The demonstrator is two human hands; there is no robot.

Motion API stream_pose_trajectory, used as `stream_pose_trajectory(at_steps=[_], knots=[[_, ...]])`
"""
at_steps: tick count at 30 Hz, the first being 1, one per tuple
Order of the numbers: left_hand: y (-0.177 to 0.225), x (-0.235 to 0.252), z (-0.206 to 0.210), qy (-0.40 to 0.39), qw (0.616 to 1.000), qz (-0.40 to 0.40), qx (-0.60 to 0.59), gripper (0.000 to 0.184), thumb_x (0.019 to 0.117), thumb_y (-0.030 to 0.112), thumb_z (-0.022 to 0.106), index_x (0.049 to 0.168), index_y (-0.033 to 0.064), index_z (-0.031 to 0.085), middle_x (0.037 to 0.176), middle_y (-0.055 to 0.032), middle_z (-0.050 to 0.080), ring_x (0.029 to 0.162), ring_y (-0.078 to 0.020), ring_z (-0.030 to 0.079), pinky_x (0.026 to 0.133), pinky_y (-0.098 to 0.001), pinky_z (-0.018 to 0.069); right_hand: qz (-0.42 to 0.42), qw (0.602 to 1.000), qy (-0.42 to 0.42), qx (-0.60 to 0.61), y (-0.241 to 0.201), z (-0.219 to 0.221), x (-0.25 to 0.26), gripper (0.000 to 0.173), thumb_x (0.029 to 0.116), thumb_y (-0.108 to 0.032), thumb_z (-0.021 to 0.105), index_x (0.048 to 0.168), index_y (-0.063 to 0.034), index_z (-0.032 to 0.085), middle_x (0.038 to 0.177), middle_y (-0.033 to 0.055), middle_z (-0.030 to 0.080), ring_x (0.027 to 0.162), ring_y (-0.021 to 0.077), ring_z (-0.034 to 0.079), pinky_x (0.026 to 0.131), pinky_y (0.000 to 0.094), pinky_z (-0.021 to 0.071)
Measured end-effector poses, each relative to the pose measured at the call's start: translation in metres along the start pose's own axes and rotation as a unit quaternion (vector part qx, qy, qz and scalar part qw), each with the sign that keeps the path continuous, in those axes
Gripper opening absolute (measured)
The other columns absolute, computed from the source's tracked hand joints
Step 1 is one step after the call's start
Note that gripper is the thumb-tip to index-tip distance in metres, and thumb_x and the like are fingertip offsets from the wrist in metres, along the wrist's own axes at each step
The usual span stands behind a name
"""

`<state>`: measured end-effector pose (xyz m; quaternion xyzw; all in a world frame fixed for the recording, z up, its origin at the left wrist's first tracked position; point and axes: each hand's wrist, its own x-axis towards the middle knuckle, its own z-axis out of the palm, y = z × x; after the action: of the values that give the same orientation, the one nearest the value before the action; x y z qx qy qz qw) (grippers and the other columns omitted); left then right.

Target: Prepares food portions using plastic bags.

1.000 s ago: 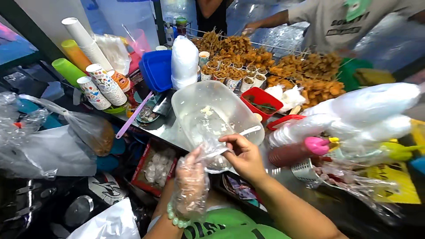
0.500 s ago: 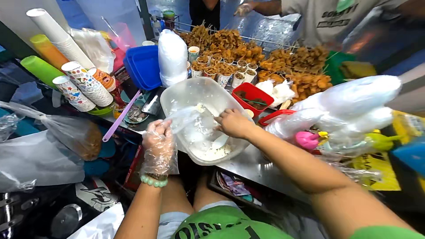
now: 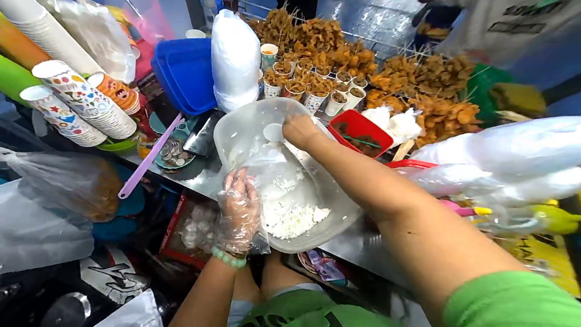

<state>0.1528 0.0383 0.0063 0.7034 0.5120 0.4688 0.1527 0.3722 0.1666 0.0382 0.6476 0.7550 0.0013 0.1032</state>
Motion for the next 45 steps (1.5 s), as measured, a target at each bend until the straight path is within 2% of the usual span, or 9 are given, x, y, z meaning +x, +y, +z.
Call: stream_pose_trajectory(at_steps=[2, 7, 12, 18, 28, 33, 36, 40, 45], knots=[[0.0, -0.002, 0.001, 0.019, 1.0, 0.007, 0.004, 0.026, 0.0913, -0.001, 0.061, 0.113, -0.0093, 0.072, 0.111, -0.0257, 0.071, 0.099, -0.0307, 0.071, 0.091, -0.0377, 0.056, -0.035, 0.999, -0.013, -0.023, 0.001, 0.007, 0.007, 0.024, 0.0982, 0.008, 0.049, 0.116, 0.0132, 0.065, 0.129, 0.0316, 0.059, 0.119, 0.0511, 0.058, 0.092, 0.0668, 0.046], [-0.006, -0.005, 0.008, 0.063, 0.997, 0.026, -0.024, 0.024, 0.0886, -0.001, 0.061, 0.108, -0.0101, 0.072, 0.106, -0.025, 0.072, 0.091, -0.0232, 0.071, 0.085, -0.0287, 0.0563, -0.103, 0.991, -0.081, 0.007, -0.004, -0.002, -0.049, 0.017, 0.0967, 0.006, 0.055, 0.105, 0.009, 0.07, 0.113, 0.0285, 0.067, 0.101, 0.0501, 0.065, 0.088, 0.0676, 0.0473], [-0.006, -0.007, 0.01, 0.074, 0.996, 0.026, -0.03, 0.024, 0.0888, -0.001, 0.061, 0.109, -0.0093, 0.072, 0.107, -0.0237, 0.07, 0.092, -0.019, 0.069, 0.084, -0.0237, 0.054, -0.14, 0.982, -0.125, 0.0, 0.003, -0.027, -0.133, 0.018, 0.0987, -0.017, 0.066, 0.089, -0.0049, 0.075, 0.073, 0.0147, 0.068, 0.072, 0.0376, 0.068, 0.063, 0.0577, 0.0501], [0.003, -0.006, 0.008, 0.067, 0.998, 0.002, 0.008, 0.029, 0.0888, -0.002, 0.061, 0.116, -0.0076, 0.071, 0.11, -0.0247, 0.071, 0.096, -0.0278, 0.07, 0.087, -0.0336, 0.0552, -0.048, 0.928, -0.367, 0.043, -0.022, -0.019, -0.154, 0.033, 0.1075, -0.025, 0.051, 0.108, 0.0039, 0.067, 0.099, 0.0282, 0.067, 0.099, 0.0501, 0.065, 0.077, 0.0677, 0.0478], [0.013, -0.002, 0.004, 0.04, 0.999, -0.017, 0.018, 0.031, 0.0885, -0.006, 0.06, 0.117, -0.0068, 0.071, 0.114, -0.0266, 0.069, 0.096, -0.0306, 0.07, 0.085, -0.0367, 0.0557, -0.089, 0.925, -0.33, 0.165, -0.067, 0.004, -0.139, 0.036, 0.1094, -0.026, 0.048, 0.109, 0.0053, 0.066, 0.102, 0.0263, 0.066, 0.102, 0.0453, 0.065, 0.083, 0.0633, 0.0486], [0.01, -0.002, 0.006, 0.037, 0.999, -0.013, 0.022, 0.034, 0.0879, -0.004, 0.06, 0.12, -0.0064, 0.07, 0.115, -0.0256, 0.069, 0.098, -0.0309, 0.07, 0.087, -0.039, 0.0553, -0.121, 0.924, -0.29, 0.218, -0.059, 0.008, -0.144, 0.038, 0.11, -0.028, 0.048, 0.102, 0.0038, 0.067, 0.089, 0.0213, 0.064, 0.089, 0.039, 0.064, 0.077, 0.0585, 0.0477], [0.009, -0.002, 0.004, 0.013, 0.999, -0.031, 0.011, 0.035, 0.0908, -0.004, 0.058, 0.125, -0.0063, 0.068, 0.121, -0.0271, 0.066, 0.1, -0.0325, 0.069, 0.088, -0.042, 0.0554, -0.131, 0.914, -0.273, 0.271, -0.045, 0.008, -0.147, 0.037, 0.1088, -0.027, 0.051, 0.103, 0.0035, 0.07, 0.082, 0.0162, 0.063, 0.078, 0.0298, 0.06, 0.073, 0.0514, 0.046], [0.006, 0.001, 0.001, -0.029, 0.999, -0.024, 0.007, 0.039, 0.094, 0.004, 0.056, 0.13, -0.0069, 0.064, 0.13, -0.0298, 0.062, 0.114, -0.0398, 0.065, 0.098, -0.0503, 0.051, -0.082, 0.875, -0.286, 0.381, -0.018, 0.016, -0.144, 0.03, 0.1063, -0.026, 0.058, 0.116, -0.0013, 0.073, 0.069, -0.0012, 0.058, 0.057, 0.0036, 0.046, 0.059, 0.0258, 0.0409], [0.014, 0.021, -0.01, -0.122, 0.989, -0.074, 0.038, 0.041, 0.0996, 0.008, 0.057, 0.139, -0.0039, 0.058, 0.14, -0.0287, 0.056, 0.12, -0.042, 0.061, 0.101, -0.0542, 0.0489, -0.019, 0.827, -0.294, 0.478, -0.001, 0.003, -0.151, 0.027, 0.107, -0.019, 0.055, 0.119, 0.0003, 0.069, 0.065, -0.0078, 0.052, 0.052, -0.0025, 0.041, 0.052, 0.0168, 0.0351]])
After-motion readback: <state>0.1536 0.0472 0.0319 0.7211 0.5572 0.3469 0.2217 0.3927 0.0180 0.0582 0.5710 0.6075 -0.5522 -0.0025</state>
